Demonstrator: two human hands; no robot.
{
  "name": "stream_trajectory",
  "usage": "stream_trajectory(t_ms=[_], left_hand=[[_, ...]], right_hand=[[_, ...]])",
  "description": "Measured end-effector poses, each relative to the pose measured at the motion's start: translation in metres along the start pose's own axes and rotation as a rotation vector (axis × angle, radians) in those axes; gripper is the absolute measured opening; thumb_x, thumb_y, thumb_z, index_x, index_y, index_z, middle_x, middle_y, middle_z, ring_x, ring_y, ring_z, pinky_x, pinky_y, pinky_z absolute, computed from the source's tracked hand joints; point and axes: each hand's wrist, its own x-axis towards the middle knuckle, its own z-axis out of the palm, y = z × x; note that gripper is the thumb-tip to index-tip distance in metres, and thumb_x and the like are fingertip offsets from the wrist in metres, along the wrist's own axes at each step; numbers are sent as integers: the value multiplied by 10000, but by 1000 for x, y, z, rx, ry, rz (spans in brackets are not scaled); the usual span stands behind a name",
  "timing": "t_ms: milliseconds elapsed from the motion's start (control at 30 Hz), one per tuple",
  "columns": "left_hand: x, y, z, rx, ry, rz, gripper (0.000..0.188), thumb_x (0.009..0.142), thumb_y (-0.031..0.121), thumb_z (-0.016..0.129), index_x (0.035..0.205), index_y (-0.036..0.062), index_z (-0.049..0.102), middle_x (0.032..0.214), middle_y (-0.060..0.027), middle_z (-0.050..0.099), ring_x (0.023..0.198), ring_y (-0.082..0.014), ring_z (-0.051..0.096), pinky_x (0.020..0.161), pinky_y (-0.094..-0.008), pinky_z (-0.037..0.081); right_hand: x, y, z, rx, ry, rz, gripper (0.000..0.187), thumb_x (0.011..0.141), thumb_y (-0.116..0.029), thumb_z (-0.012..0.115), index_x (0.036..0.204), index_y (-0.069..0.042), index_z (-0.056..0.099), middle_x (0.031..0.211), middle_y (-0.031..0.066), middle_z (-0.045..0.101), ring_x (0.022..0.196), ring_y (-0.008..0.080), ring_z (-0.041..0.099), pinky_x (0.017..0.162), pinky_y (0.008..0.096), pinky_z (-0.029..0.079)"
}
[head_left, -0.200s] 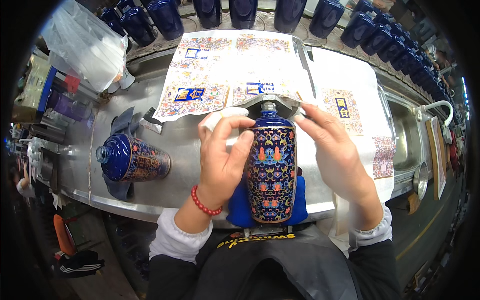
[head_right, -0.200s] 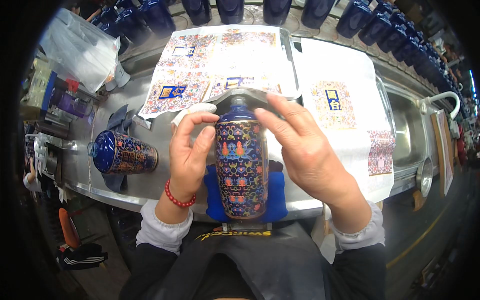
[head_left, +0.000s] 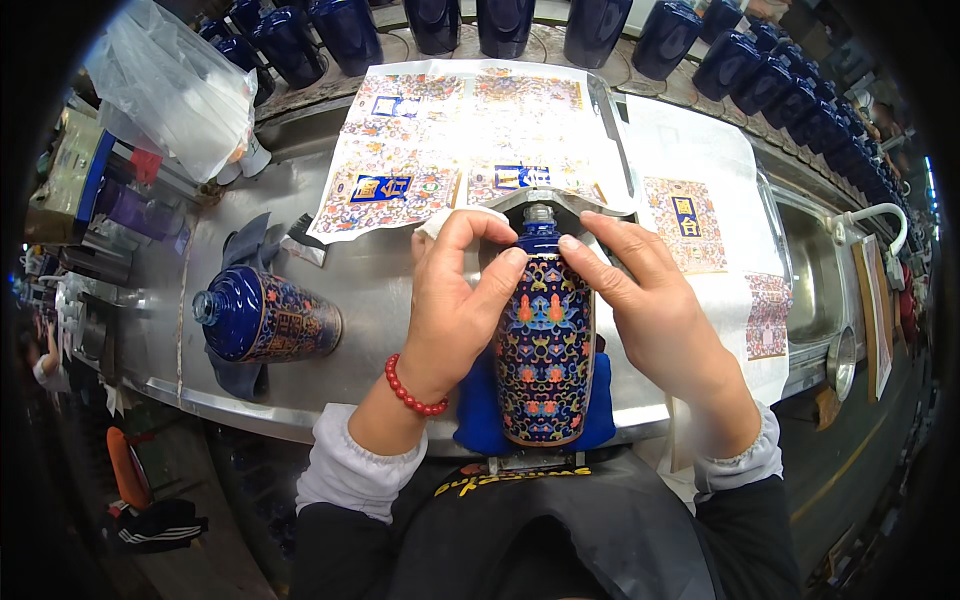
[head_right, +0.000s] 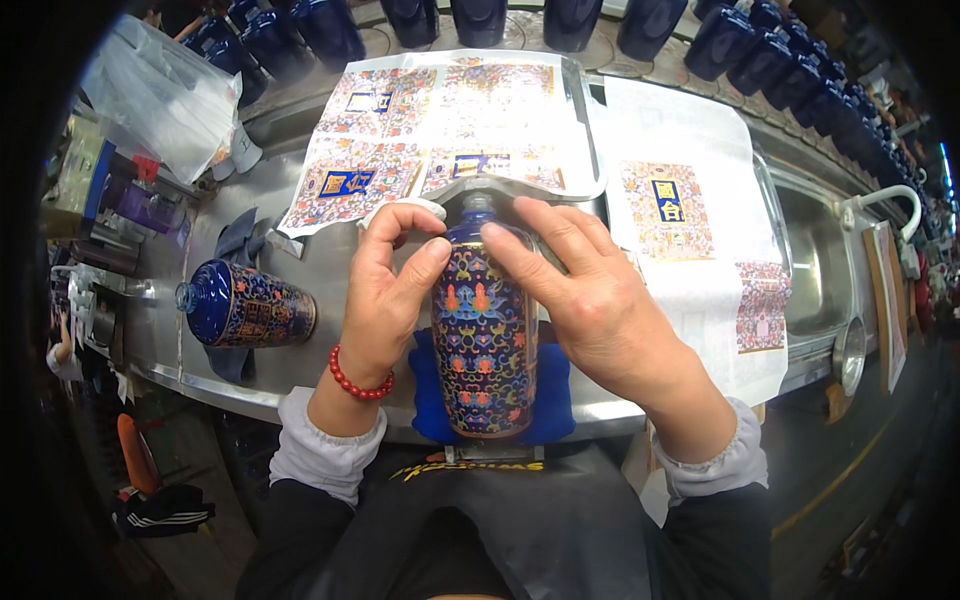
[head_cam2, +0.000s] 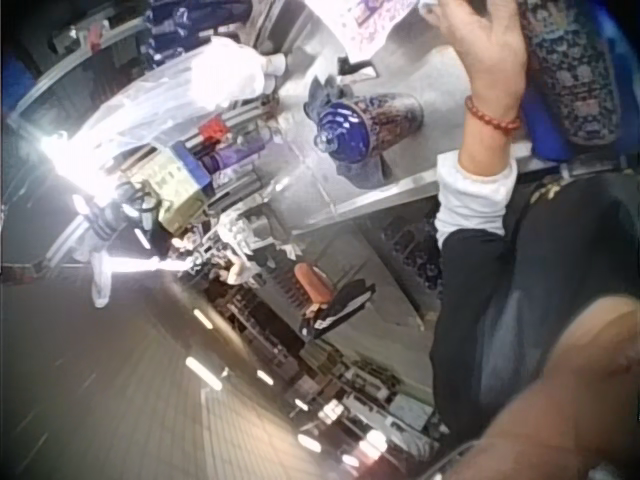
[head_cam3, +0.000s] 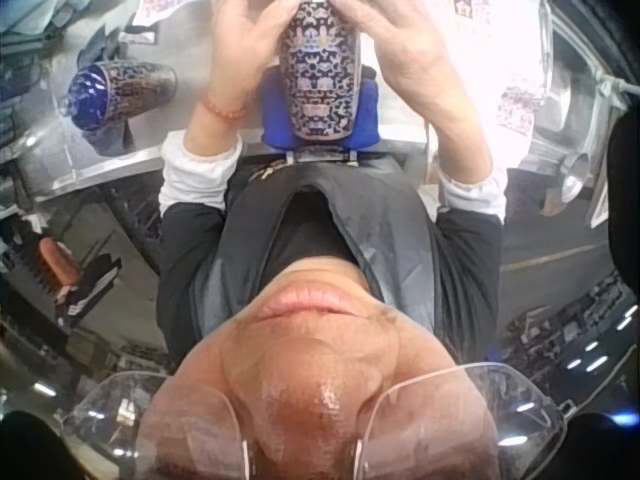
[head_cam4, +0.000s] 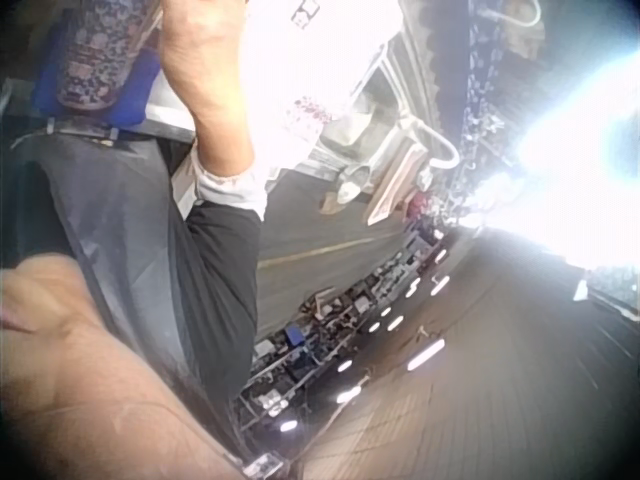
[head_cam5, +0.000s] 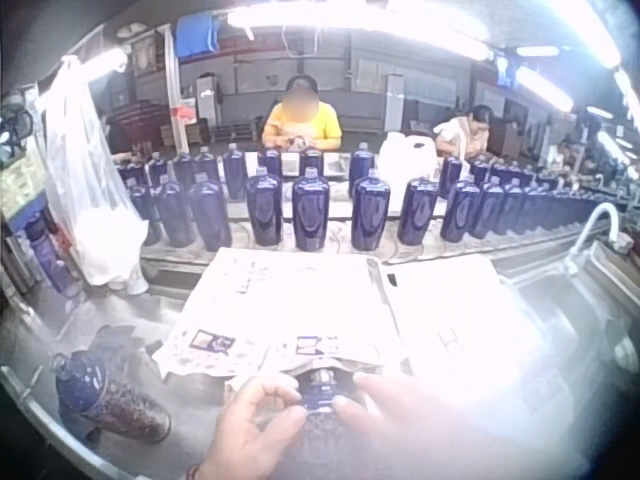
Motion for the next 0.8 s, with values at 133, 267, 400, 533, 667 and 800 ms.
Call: stream_trajectory(t_ms=[133,267,400,533,667,800], left_hand=[[2,-1,6,-68,10,-91,177,917,170,686,1046,67,621,1027,-44,667,1023,-206,567,1055,-389,326],[1,-4,10,-146,19,-153,186,904,155,681,1051,63,613,1045,-60,650,1037,-225,554,1032,-384,357],[0,-8,12,-219,28,-180,200,913,149,674,1066,41,604,1073,-80,630,1054,-215,548,1018,-373,392],[-2,-10,12,-460,28,-234,208,924,136,664,1080,16,595,1085,-92,613,1072,-194,539,1007,-354,421],[-3,-12,14,-376,38,-204,206,923,125,659,1088,19,593,1089,-93,602,1073,-196,532,1006,-357,420],[-4,-10,16,-267,54,-230,218,915,134,660,1091,24,594,1091,-94,593,1075,-213,511,1011,-367,406]], right_hand=[[6,-2,-4,-59,-6,-49,656,680,1,759,1323,-96,668,1310,200,610,1142,389,607,957,449,543],[13,-4,-6,-93,6,-85,624,678,-6,755,1292,-85,679,1270,184,623,1111,375,613,919,440,552],[15,-4,-7,-77,8,-90,593,688,8,741,1272,-70,682,1245,176,626,1093,365,616,900,442,552],[16,-5,-6,-72,11,-92,571,700,13,732,1264,-64,684,1234,172,627,1086,360,617,892,442,551],[18,-8,-7,-84,6,-96,559,712,16,721,1264,-65,685,1234,172,626,1087,358,617,885,437,548],[17,-13,-10,-33,-51,-10,530,799,50,674,1308,-98,685,1291,190,637,1173,399,602,998,458,512]])
